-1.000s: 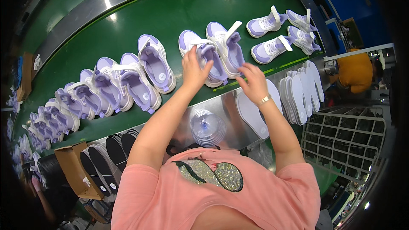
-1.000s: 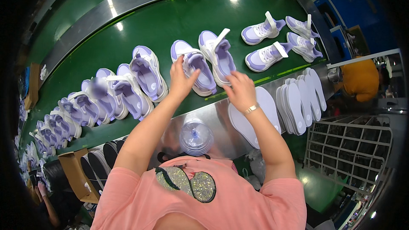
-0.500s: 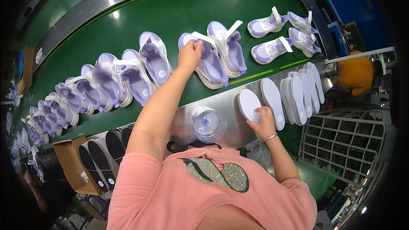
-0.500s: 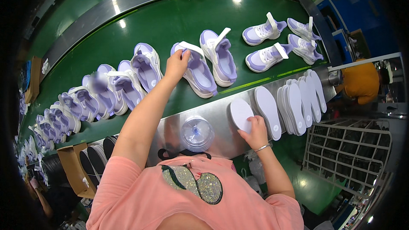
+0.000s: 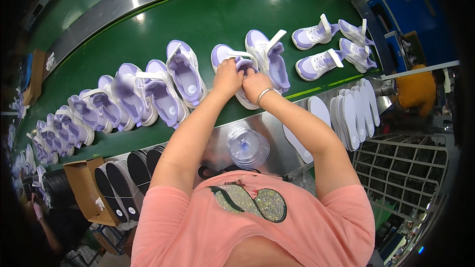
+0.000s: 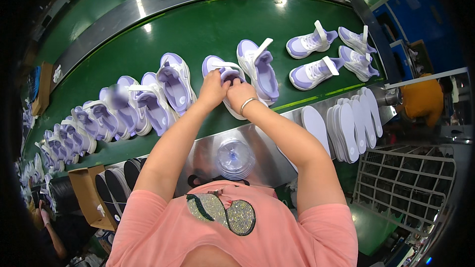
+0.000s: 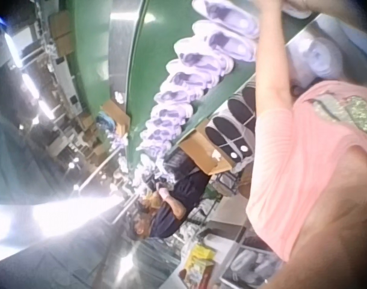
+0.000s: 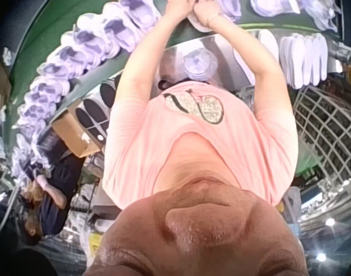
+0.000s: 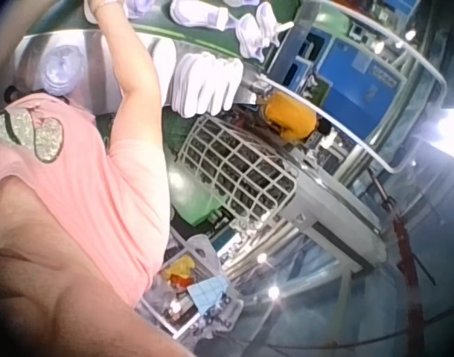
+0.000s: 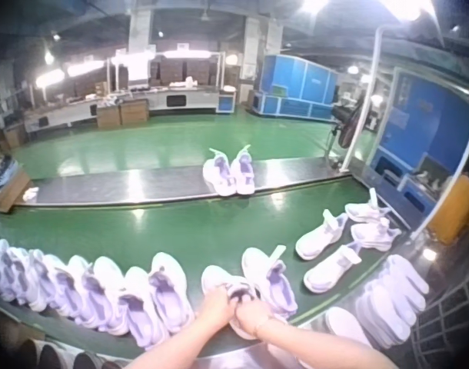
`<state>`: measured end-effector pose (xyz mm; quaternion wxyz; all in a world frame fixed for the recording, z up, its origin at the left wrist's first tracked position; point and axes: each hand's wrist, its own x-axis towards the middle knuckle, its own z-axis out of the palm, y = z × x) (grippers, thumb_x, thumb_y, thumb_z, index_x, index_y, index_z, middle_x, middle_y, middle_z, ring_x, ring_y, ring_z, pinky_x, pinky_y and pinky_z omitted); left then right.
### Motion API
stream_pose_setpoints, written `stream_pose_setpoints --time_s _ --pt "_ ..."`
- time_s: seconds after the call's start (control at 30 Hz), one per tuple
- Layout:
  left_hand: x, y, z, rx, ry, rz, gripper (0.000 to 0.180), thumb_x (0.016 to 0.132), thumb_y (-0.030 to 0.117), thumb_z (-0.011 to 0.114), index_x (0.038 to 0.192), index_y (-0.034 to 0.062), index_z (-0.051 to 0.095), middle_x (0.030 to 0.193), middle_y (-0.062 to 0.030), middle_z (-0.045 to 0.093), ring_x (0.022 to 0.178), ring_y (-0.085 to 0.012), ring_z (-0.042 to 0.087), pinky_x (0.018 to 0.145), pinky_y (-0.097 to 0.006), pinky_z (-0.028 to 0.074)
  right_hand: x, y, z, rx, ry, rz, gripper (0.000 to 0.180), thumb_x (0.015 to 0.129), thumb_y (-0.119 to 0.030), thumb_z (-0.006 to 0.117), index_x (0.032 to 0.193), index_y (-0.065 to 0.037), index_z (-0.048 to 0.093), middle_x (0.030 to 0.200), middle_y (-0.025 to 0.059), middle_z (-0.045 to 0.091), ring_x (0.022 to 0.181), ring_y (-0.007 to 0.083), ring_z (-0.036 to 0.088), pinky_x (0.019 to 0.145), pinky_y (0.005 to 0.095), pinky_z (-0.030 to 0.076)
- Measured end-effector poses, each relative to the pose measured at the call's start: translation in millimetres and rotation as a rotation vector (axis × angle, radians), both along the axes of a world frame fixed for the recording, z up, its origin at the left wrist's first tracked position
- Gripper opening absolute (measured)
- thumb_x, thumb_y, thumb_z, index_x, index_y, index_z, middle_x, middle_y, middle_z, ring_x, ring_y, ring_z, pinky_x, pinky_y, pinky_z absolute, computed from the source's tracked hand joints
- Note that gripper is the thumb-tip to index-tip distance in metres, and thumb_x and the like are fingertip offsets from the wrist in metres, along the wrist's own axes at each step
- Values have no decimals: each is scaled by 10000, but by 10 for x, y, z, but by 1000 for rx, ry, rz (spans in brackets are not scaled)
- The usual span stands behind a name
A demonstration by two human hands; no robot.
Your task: The person places white insoles into a series of purple and white shoes on a conveyor belt. The person picks up stacks of insoles from a shelf, brings them to the conveyor, and inserts them into each shoe one by one.
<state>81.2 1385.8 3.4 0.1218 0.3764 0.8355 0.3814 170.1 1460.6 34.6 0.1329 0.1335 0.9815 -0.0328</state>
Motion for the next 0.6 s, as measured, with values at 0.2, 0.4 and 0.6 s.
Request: stream_pose_setpoints --time_s 0.2,0.4,0.6 --pt "-66 10 -73 26 -65 5 408 621 26 519 1016 -62 471 939 -243 510 893 -373 501 800 -419 412 408 -59 104 -16 137 -10 227 704 -173 551 871 -22 529 1035 193 485 860 304 551 730 413 428" --pt "-66 15 -64 -15 -150 -19 480 587 37 577 1047 -44 467 945 -233 512 911 -362 499 814 -387 413 419 11 482 -18 -30 -31 143 696 -185 534 795 -96 588 810 94 583 811 250 557 727 417 404" --pt "-42 -43 78 14 -187 -11 461 574 42 586 1021 -32 500 932 -218 533 907 -345 506 807 -378 414 46 -65 1 -4 50 80 141 733 -114 491 798 -85 612 822 114 593 779 254 580 654 353 473"
